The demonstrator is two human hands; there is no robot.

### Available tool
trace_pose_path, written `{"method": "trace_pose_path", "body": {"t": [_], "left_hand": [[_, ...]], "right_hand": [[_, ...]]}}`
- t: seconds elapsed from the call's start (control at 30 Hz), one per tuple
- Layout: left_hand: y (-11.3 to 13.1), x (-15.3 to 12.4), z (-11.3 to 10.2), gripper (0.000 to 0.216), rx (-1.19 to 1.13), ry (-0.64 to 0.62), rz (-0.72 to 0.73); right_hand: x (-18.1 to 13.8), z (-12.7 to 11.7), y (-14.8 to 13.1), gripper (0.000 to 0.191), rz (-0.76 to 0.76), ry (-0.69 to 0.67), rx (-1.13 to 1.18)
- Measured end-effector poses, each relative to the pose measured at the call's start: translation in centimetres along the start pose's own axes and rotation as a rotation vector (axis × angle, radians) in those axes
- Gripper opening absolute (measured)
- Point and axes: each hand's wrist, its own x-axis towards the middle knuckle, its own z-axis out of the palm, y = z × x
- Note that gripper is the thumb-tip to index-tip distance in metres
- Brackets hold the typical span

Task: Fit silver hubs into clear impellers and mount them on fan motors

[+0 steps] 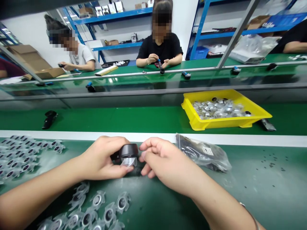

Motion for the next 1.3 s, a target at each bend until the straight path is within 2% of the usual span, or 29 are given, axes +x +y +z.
{"method": "trace_pose_path", "body": {"t": [0.07, 0.17, 0.2, 0.33, 0.43, 0.63, 0.8, 0.97, 1.13, 1.2, 1.3], "left_hand": [[0.0, 0.0, -0.1, 0.025, -0.079, 0.009, -0.018], [0.2, 0.2, -0.2, 0.023, -0.212, 0.021, -0.022], [0.3, 0.2, -0.3, 0.022, -0.251, 0.017, -0.021], [0.4, 0.2, -0.1, 0.022, -0.342, 0.004, -0.031], [0.4, -0.2, 0.1, 0.023, -0.340, 0.007, -0.058], [0.3, -1.0, 0.3, 0.023, -0.355, -0.020, -0.133], [0.2, -1.3, 0.7, 0.027, -0.379, -0.011, -0.137], [-0.1, -1.2, 0.8, 0.029, -0.421, 0.013, -0.105], [-0.1, -0.7, -0.1, 0.023, -0.435, -0.054, -0.069], [0.0, -0.6, -0.2, 0.019, -0.426, -0.052, -0.051], [0.0, -0.8, 0.2, 0.025, -0.416, -0.010, -0.058]], "right_hand": [[-0.2, 0.1, 0.4, 0.022, -0.051, -0.019, -0.041], [-0.5, 0.8, 0.8, 0.051, -0.173, -0.077, -0.081], [-0.6, 1.1, 0.8, 0.054, -0.238, -0.090, -0.088], [-0.5, 1.7, 0.8, 0.036, -0.453, -0.095, -0.115], [-0.3, 1.9, 0.9, 0.030, -0.443, -0.111, -0.132], [0.1, 2.2, 1.5, 0.006, -0.376, -0.104, -0.129], [0.3, 2.4, 1.7, 0.005, -0.359, -0.107, -0.156], [0.3, 2.4, 1.8, 0.006, -0.404, -0.091, -0.254], [0.1, 2.1, 1.6, 0.010, -0.503, -0.053, -0.391], [0.0, 2.0, 1.4, 0.011, -0.524, -0.070, -0.418], [-0.2, 2.0, 1.0, 0.009, -0.477, -0.115, -0.405]]}}
